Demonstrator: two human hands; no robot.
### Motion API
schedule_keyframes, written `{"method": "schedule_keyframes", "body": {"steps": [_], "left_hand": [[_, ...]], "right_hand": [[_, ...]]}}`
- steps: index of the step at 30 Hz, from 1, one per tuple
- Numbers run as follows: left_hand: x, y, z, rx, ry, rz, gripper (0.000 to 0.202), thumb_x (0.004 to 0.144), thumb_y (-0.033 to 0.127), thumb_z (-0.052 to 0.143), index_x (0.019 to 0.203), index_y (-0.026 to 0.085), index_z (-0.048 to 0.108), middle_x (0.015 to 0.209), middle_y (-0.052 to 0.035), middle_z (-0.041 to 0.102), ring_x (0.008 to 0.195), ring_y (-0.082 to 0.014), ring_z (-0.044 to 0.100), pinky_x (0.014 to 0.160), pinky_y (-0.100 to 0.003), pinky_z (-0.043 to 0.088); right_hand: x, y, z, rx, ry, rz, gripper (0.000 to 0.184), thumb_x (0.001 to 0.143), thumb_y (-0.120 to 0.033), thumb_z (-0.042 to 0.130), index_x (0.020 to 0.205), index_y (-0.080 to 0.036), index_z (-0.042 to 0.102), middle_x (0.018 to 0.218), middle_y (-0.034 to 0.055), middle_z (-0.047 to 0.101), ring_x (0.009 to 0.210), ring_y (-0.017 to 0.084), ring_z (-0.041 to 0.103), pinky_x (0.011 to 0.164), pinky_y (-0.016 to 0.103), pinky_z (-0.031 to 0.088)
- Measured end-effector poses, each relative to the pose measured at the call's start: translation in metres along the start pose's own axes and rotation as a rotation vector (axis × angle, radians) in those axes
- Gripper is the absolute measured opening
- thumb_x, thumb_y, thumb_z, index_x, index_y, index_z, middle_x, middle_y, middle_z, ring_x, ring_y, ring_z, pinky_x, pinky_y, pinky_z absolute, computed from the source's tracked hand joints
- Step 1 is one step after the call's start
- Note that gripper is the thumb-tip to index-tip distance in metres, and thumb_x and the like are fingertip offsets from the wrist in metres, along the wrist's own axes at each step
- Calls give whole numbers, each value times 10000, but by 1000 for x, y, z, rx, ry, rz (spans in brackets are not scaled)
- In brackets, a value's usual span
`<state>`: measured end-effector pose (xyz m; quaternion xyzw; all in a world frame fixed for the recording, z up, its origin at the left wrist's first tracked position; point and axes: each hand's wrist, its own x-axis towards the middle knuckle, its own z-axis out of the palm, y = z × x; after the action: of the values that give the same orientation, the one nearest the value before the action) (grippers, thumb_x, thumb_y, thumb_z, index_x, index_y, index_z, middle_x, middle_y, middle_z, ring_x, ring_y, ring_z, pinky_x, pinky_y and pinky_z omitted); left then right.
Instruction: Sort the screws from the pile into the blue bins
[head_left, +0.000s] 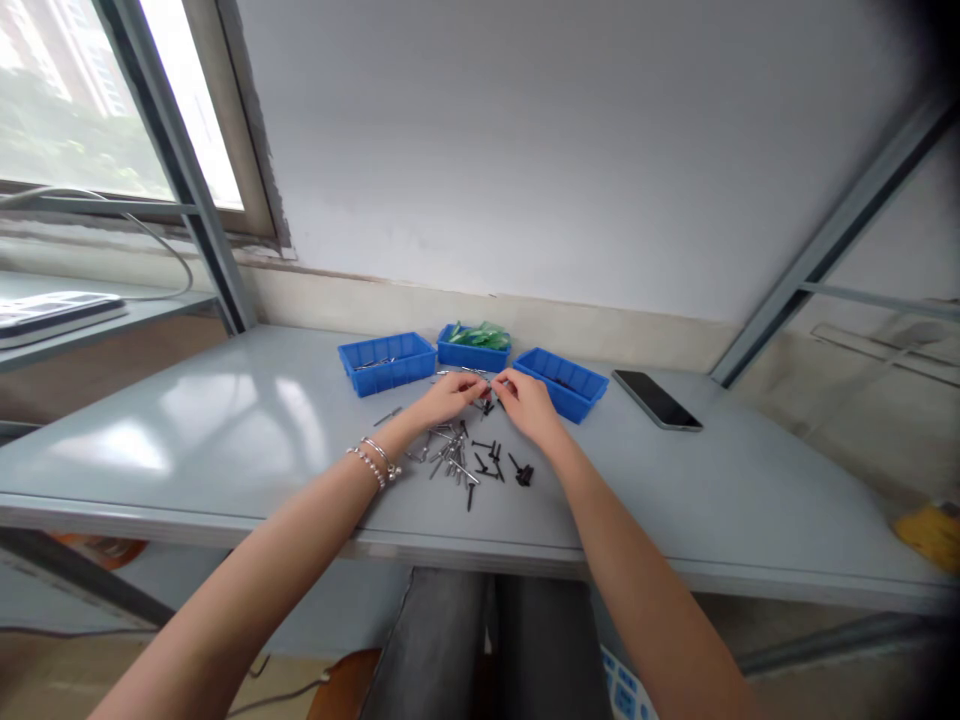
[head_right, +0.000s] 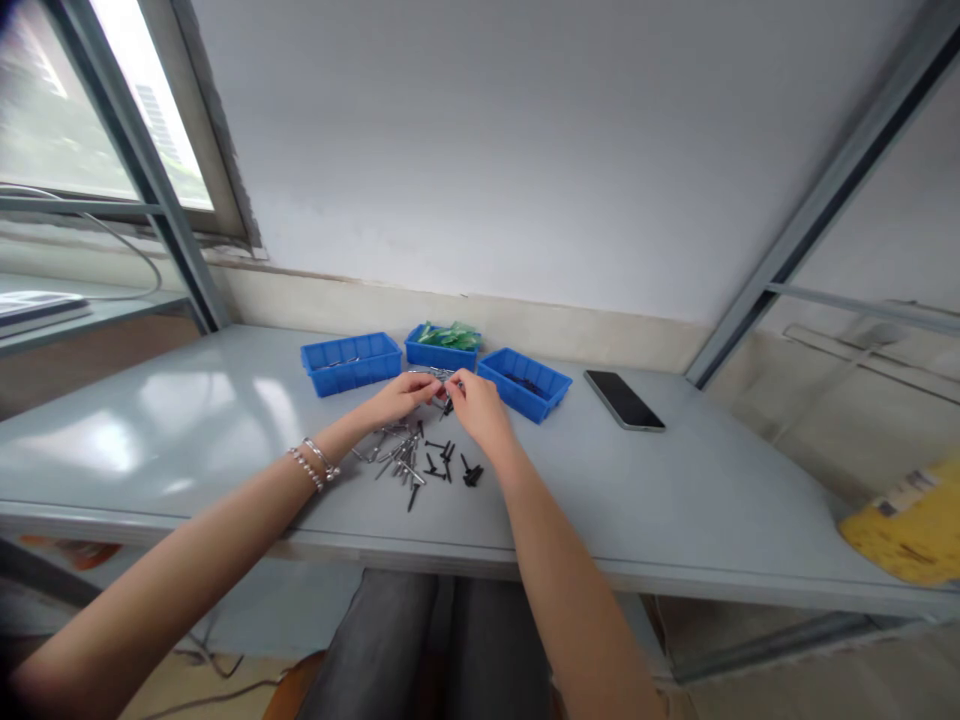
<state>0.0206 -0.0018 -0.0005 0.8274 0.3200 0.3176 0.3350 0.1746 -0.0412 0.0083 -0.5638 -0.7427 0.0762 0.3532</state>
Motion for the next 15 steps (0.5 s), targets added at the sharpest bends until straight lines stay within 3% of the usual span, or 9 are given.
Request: {"method": "schedule_keyframes", "body": {"steps": [8, 15], "left_hand": [[0, 0, 2, -7, 18, 11, 220, 775, 309, 441, 725, 123, 547, 719, -23, 554, 669, -112, 474, 646, -243, 382], [-2, 3, 2, 54, 70, 16, 190, 761, 289, 462, 741, 128, 561, 748, -41, 573, 689, -118, 491, 646, -245, 390]], "right_hand": [[0, 1, 1, 11, 14, 0, 166, 795, -253, 437, 788, -184, 587, 658, 13, 596, 606, 128, 513, 599, 232, 352], [-1, 1, -1, -3, -7, 33, 237, 789, -385, 455, 776, -190, 590, 632, 12, 578, 588, 129, 505, 572, 230, 352]]}}
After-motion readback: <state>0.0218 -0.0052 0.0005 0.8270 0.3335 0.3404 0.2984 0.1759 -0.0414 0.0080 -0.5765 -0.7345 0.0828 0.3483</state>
